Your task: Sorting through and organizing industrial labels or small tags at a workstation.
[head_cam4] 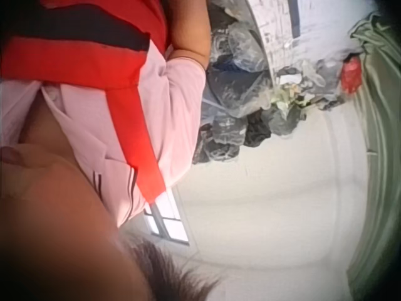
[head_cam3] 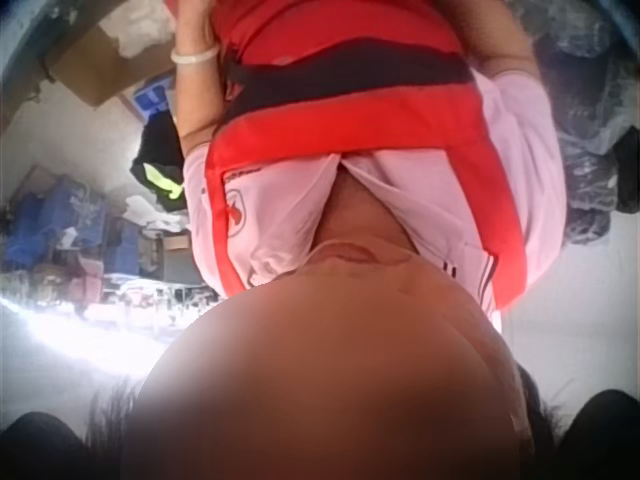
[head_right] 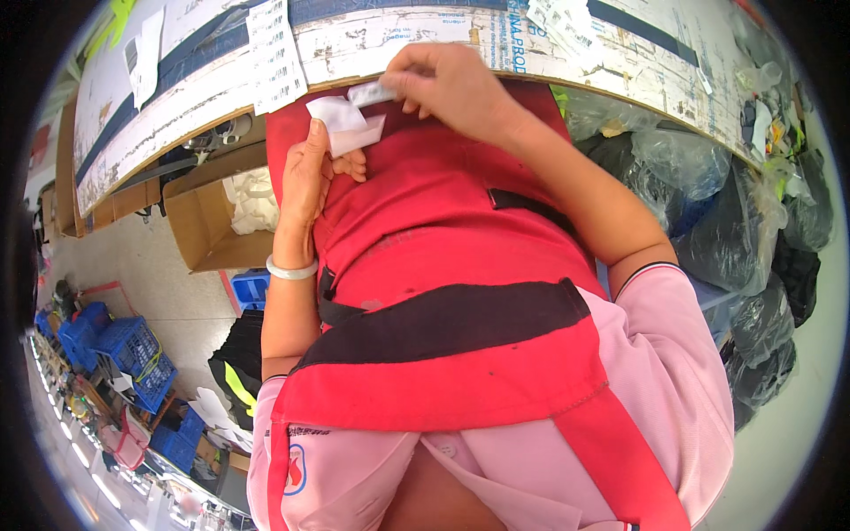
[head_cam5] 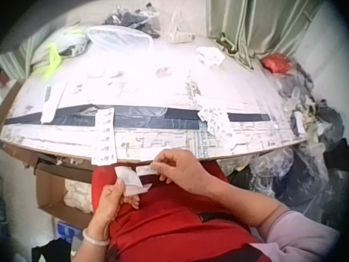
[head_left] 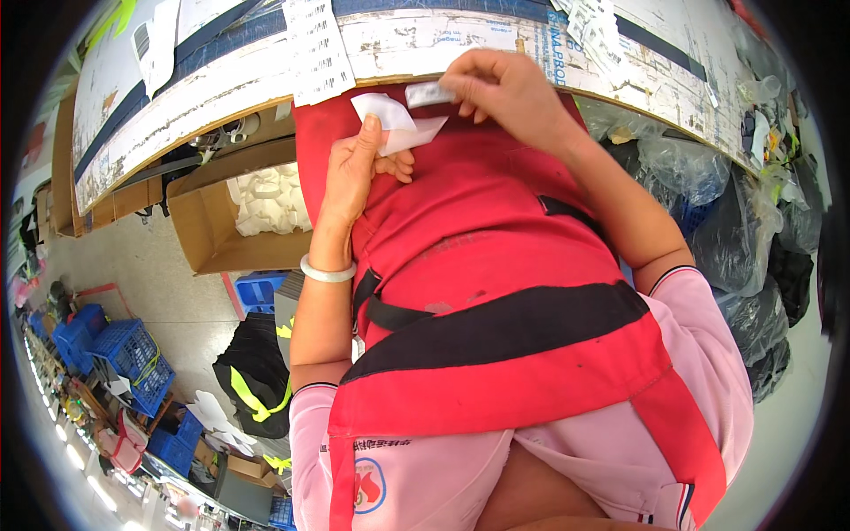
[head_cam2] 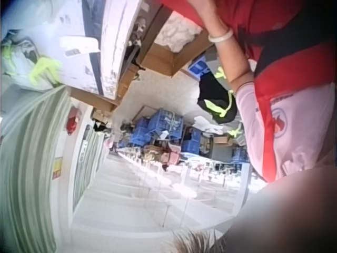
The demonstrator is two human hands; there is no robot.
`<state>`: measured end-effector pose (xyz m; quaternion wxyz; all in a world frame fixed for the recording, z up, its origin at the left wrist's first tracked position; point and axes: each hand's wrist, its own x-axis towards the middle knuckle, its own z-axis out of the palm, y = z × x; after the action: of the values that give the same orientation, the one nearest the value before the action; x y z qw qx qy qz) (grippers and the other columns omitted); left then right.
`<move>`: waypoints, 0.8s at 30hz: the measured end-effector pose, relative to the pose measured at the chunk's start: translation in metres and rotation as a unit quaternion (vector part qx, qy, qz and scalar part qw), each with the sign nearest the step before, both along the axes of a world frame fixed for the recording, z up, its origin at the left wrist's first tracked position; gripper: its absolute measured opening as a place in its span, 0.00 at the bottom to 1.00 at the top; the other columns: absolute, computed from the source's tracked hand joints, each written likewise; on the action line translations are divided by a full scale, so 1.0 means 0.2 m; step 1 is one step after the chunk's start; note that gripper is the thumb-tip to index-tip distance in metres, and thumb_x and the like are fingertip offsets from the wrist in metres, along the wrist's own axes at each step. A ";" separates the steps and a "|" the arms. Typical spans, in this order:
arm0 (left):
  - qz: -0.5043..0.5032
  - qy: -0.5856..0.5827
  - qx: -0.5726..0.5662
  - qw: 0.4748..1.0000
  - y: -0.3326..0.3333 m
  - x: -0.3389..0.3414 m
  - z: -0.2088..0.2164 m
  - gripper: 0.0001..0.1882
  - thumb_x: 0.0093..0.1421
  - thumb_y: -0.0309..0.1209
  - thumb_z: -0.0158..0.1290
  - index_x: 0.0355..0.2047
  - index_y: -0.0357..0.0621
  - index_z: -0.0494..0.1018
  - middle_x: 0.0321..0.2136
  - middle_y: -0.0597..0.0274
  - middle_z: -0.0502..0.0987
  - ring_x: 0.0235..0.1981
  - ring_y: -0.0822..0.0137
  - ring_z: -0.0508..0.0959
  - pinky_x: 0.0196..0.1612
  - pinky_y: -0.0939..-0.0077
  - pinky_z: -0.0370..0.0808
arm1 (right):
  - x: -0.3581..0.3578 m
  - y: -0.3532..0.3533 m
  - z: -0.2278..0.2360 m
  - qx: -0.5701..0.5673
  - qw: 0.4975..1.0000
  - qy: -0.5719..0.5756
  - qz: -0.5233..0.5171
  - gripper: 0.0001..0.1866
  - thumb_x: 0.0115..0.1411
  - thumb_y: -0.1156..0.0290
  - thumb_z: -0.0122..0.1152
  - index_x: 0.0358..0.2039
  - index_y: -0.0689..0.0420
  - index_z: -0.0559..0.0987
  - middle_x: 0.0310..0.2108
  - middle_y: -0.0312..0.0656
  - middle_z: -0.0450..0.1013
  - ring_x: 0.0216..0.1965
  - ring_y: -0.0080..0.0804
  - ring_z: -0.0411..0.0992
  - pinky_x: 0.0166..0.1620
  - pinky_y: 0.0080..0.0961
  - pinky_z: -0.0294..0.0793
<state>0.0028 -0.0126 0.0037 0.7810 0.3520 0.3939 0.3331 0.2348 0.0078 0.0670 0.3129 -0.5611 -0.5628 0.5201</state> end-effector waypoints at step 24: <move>0.020 0.056 -0.009 0.998 0.01 0.03 0.00 0.19 0.64 0.41 0.50 0.35 0.34 0.79 0.24 0.63 0.78 0.19 0.81 0.69 0.23 0.88 0.65 | 0.11 0.24 -0.03 -0.074 0.996 -0.045 -0.017 0.12 0.57 0.63 0.63 0.31 0.60 0.79 0.20 0.33 0.72 0.20 0.16 0.70 0.23 0.11 0.70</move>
<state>0.0093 -0.0098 0.0027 0.7543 0.3549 0.4468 0.3247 0.2569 0.0554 0.0612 0.2540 -0.6146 -0.5270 0.5293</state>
